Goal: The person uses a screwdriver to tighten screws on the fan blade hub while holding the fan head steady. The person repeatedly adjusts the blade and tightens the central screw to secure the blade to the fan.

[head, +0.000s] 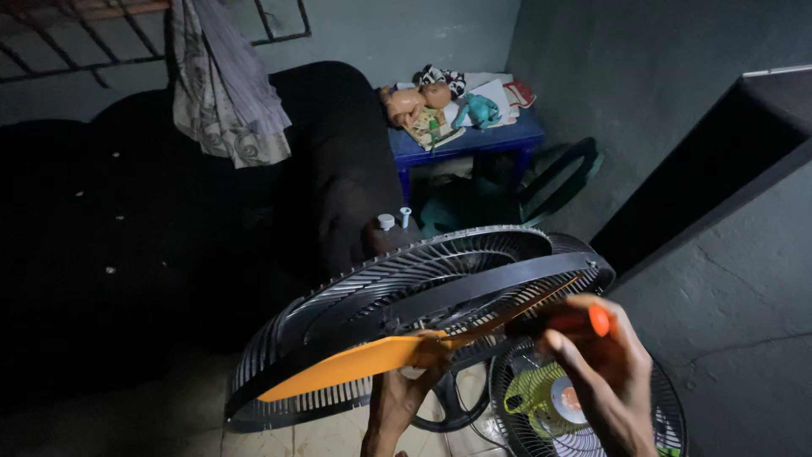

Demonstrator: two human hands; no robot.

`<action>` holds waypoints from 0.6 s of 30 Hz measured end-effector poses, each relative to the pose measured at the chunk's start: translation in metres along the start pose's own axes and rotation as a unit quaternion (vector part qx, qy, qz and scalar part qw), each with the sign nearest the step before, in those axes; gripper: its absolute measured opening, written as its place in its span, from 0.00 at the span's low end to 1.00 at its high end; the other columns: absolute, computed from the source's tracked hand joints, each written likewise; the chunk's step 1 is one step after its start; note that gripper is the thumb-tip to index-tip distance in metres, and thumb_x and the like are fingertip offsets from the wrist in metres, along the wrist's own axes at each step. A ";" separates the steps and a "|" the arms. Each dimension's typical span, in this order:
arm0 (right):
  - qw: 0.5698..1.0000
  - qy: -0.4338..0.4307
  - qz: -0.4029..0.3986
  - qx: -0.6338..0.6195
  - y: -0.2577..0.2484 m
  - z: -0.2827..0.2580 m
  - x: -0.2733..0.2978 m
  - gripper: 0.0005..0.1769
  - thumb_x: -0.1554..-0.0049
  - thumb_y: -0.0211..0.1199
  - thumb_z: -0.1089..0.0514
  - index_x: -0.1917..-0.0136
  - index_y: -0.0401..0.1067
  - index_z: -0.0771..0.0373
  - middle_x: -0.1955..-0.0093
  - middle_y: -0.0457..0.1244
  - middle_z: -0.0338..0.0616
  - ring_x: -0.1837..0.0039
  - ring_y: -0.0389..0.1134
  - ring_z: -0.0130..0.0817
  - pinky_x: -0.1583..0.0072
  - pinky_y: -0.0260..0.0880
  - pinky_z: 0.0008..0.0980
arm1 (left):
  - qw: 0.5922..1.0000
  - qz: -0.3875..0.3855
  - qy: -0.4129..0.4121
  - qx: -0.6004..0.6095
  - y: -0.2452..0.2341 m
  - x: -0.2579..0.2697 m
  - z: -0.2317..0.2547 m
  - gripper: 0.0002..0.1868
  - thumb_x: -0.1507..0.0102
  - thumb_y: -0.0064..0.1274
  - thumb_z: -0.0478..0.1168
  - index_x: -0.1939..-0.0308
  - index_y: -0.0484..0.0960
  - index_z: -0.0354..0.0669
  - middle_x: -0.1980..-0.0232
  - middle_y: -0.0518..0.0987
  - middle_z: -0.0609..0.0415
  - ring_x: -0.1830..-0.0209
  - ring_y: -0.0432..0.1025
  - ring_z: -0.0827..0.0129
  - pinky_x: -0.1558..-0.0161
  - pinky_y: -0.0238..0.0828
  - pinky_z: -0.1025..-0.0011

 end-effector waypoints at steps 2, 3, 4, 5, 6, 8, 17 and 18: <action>0.999 0.026 0.003 -0.027 0.007 -0.004 -0.007 0.28 0.48 0.64 0.63 0.34 0.67 0.61 0.48 0.69 0.51 0.52 0.74 0.42 0.51 0.78 0.40 | 0.999 -0.026 0.028 -0.029 -0.001 0.000 -0.008 0.17 0.40 0.63 0.40 0.49 0.84 0.38 0.54 0.86 0.51 0.54 0.80 0.66 0.51 0.76 0.69; 0.999 0.005 -0.008 -0.038 0.012 -0.007 -0.007 0.27 0.47 0.65 0.63 0.34 0.67 0.62 0.48 0.69 0.51 0.50 0.74 0.41 0.49 0.78 0.39 | 0.998 -0.026 0.018 -0.045 -0.003 -0.001 -0.013 0.16 0.41 0.63 0.40 0.50 0.84 0.37 0.55 0.86 0.51 0.55 0.81 0.66 0.51 0.76 0.69; 0.998 -0.015 -0.019 -0.050 0.018 -0.008 -0.009 0.26 0.47 0.65 0.63 0.35 0.67 0.63 0.47 0.68 0.50 0.49 0.73 0.39 0.47 0.77 0.37 | 0.998 -0.025 0.009 -0.062 -0.005 -0.001 -0.017 0.16 0.42 0.64 0.39 0.52 0.85 0.37 0.56 0.86 0.51 0.56 0.81 0.65 0.52 0.76 0.68; 0.997 -0.035 -0.030 -0.061 0.022 -0.009 -0.010 0.26 0.46 0.66 0.63 0.35 0.67 0.64 0.47 0.68 0.49 0.47 0.72 0.37 0.45 0.76 0.36 | 0.997 -0.023 -0.001 -0.079 -0.006 -0.001 -0.021 0.15 0.43 0.65 0.39 0.53 0.85 0.37 0.58 0.86 0.50 0.57 0.81 0.65 0.53 0.76 0.68; 0.998 -0.032 -0.025 -0.054 0.023 -0.009 -0.011 0.26 0.46 0.66 0.63 0.35 0.66 0.63 0.48 0.68 0.48 0.47 0.72 0.36 0.46 0.76 0.36 | 0.998 -0.019 0.001 -0.064 -0.006 -0.002 -0.024 0.16 0.43 0.65 0.39 0.53 0.85 0.37 0.57 0.86 0.50 0.57 0.81 0.65 0.53 0.75 0.68; 0.999 -0.023 -0.017 -0.037 0.023 -0.006 -0.012 0.27 0.47 0.65 0.63 0.34 0.65 0.62 0.49 0.68 0.47 0.48 0.72 0.35 0.48 0.77 0.35 | 0.999 -0.006 0.002 -0.033 -0.005 0.000 -0.028 0.19 0.43 0.65 0.40 0.51 0.83 0.38 0.56 0.85 0.50 0.56 0.80 0.64 0.53 0.74 0.67; 0.998 -0.042 -0.044 -0.019 0.023 -0.007 -0.022 0.22 0.44 0.65 0.61 0.37 0.67 0.65 0.49 0.68 0.48 0.48 0.72 0.37 0.48 0.76 0.37 | 0.997 0.019 0.002 -0.070 -0.004 -0.001 -0.021 0.20 0.45 0.69 0.44 0.53 0.84 0.37 0.58 0.85 0.49 0.57 0.78 0.64 0.55 0.75 0.65; 0.998 -0.049 -0.046 -0.013 0.024 -0.007 -0.024 0.23 0.44 0.65 0.61 0.36 0.67 0.65 0.48 0.68 0.47 0.46 0.72 0.36 0.46 0.77 0.37 | 0.998 0.017 -0.020 -0.053 -0.004 0.000 -0.021 0.22 0.45 0.69 0.44 0.51 0.83 0.38 0.57 0.84 0.50 0.56 0.78 0.64 0.55 0.77 0.65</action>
Point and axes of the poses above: each hand's wrist, its own x-axis away from the middle knuckle, its own y-axis out of the palm, z = x × y, the point moved 3 cm from there along -x, towards the middle knuckle
